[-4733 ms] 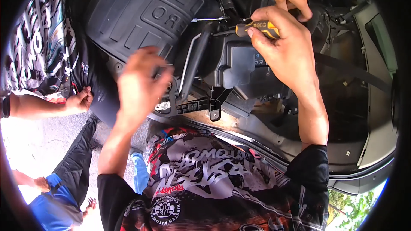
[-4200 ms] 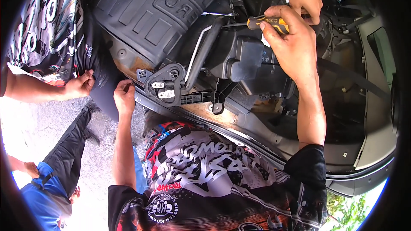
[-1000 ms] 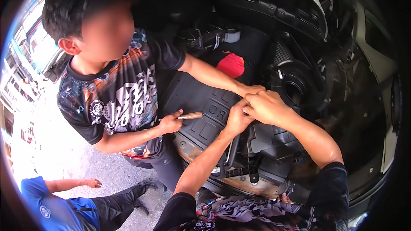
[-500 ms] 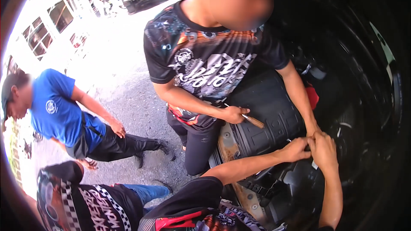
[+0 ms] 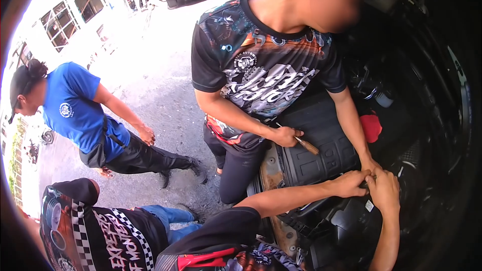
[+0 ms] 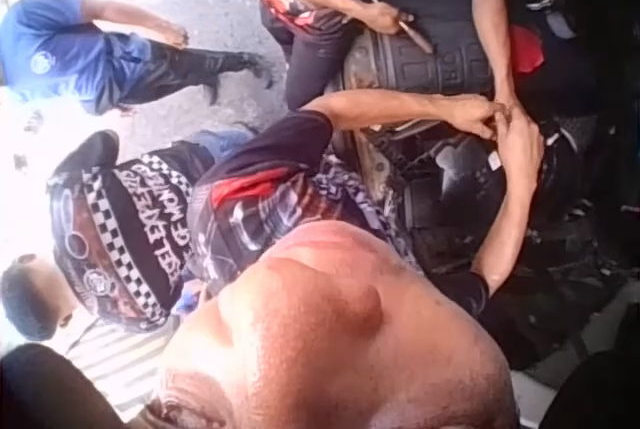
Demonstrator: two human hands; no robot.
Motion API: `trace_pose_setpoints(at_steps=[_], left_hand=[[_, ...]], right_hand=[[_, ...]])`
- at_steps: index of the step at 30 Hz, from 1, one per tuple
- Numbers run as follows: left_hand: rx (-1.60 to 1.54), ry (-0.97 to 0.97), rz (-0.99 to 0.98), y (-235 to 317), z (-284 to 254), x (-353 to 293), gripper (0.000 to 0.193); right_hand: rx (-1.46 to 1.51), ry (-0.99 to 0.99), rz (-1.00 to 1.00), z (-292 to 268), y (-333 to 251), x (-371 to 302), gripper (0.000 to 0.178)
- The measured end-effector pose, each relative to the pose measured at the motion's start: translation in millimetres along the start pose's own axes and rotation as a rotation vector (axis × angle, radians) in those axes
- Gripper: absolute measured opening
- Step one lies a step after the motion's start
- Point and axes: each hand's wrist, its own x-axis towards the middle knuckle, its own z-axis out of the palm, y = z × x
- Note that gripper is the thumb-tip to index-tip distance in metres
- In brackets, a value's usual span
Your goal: Installing or repairing a large plastic component, likely an HVAC or blower motor assembly, inside a vehicle's rear interior area.
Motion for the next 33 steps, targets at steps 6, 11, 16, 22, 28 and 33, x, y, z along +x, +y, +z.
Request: trace_pose_setpoints(at_steps=[6, 11, 16, 22, 28, 33], left_hand=[[0.039, 0.038, 0.246, -34, -1, -13, 0.044], [-0.023, 0.032, 0.182, -7, -2, -7, 0.043], [0.014, 0.076, 0.136, -7, 8, 2, 0.037], [0.074, 0.103, 0.101, -14, 25, 12, 0.031], [0.049, 0.140, 0.307, -21, 27, 10, 0.043], [0.079, -0.002, 0.183, -28, 34, 17, 0.045]], right_hand=[[0.235, -0.135, -0.228, -4, 5, -4, 0.024], [0.099, -0.071, 0.090, 3, 1, 1, 0.025], [0.252, -0.092, -0.326, 7, 22, 2, 0.013], [0.252, -0.045, 0.033, 4, 26, -3, 0.022], [0.213, -0.039, -0.165, 15, 41, -4, 0.016], [0.390, -0.099, -0.163, 15, 63, -15, 0.048]])
